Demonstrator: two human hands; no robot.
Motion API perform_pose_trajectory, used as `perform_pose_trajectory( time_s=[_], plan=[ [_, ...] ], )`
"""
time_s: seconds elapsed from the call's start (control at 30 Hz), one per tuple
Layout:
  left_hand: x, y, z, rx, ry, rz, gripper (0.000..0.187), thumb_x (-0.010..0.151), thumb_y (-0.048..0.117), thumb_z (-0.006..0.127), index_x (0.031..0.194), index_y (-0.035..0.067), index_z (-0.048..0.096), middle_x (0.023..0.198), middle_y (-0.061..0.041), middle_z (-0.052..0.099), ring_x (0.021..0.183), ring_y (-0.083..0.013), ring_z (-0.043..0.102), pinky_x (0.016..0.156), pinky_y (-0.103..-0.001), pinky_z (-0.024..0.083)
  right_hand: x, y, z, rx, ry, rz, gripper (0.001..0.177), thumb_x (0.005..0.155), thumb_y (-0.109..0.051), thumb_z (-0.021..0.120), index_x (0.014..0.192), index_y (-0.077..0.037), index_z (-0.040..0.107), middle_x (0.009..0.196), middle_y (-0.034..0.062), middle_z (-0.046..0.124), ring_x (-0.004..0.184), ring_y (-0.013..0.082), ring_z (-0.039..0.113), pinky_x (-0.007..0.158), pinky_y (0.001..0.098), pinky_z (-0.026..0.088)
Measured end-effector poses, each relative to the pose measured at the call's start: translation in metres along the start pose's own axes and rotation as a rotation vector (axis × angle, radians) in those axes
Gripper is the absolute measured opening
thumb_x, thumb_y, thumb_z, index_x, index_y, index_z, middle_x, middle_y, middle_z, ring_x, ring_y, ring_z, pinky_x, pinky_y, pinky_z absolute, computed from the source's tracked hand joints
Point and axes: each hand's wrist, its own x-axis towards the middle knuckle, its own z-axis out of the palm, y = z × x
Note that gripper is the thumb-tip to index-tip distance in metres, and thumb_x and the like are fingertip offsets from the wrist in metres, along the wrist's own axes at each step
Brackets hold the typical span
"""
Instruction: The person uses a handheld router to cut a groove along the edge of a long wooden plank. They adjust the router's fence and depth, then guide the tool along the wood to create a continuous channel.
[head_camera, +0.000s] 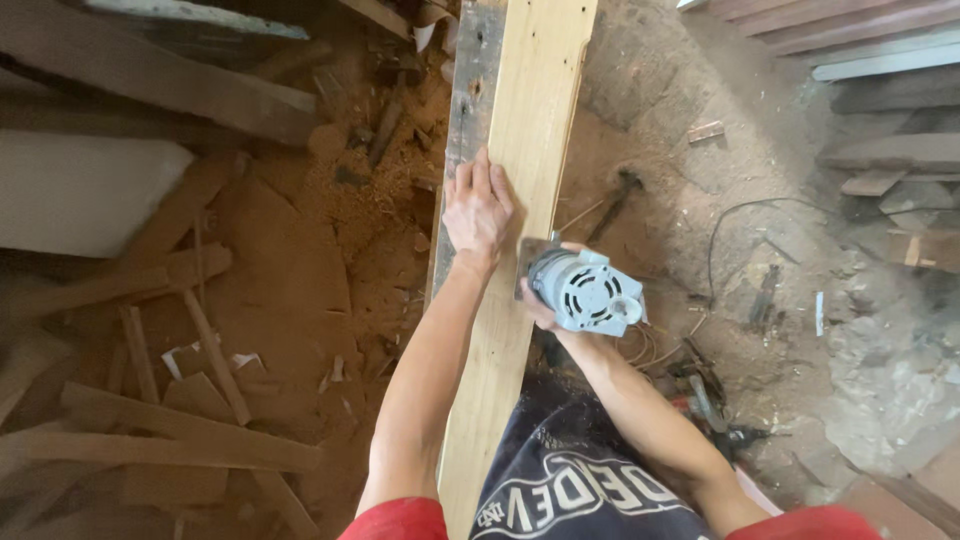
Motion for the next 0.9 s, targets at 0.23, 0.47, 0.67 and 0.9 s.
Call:
perform_pose_trajectory(
  time_s=[0.23,0.47,0.67,0.9],
  plan=[
    [0.0,-0.004,0.004,0.057,-0.053,-0.005,0.041,0.108,0.033,0.047,0.137,0.008,0.064,0.116,-0.012,0.069,0.098,-0.0343,0.064,0.079,-0.043,0.057,0.043,0.031,0.022,0.035,0.087,-0.055,0.079,0.079,-0.015,0.091,0.138,-0.001,0.041,0.121,0.0156,0.058,0.109,0.0291,0.063,0.099,0.0429,0.056],
    [-0.001,-0.006,0.001,0.069,-0.033,0.048,0.047,0.111,0.036,0.041,0.136,0.005,0.064,0.117,-0.016,0.069,0.092,-0.0323,0.065,0.076,-0.042,0.058,0.086,0.065,0.03,0.054,0.2,-0.135,0.08,0.081,-0.017,0.092,0.138,0.0,0.039,0.12,0.015,0.059,0.108,0.0278,0.064,0.1,0.0424,0.057],
    [0.002,0.0,-0.001,0.043,-0.014,0.048,0.044,0.109,0.03,0.044,0.134,0.002,0.065,0.114,-0.017,0.07,0.087,-0.0334,0.065,0.074,-0.043,0.057,0.144,0.099,0.043,0.063,0.295,-0.255,0.081,0.082,-0.018,0.093,0.137,0.0,0.037,0.119,0.0146,0.06,0.108,0.0267,0.065,0.1,0.0419,0.058],
    [0.011,0.012,-0.01,0.035,0.011,0.113,0.043,0.108,0.026,0.046,0.132,-0.005,0.063,0.11,-0.021,0.067,0.095,-0.038,0.067,0.078,-0.045,0.059,0.205,0.127,0.055,0.11,0.326,-0.209,0.076,0.079,-0.019,0.098,0.133,0.002,0.048,0.12,0.0166,0.064,0.112,0.0298,0.068,0.101,0.0452,0.057]
  ],
)
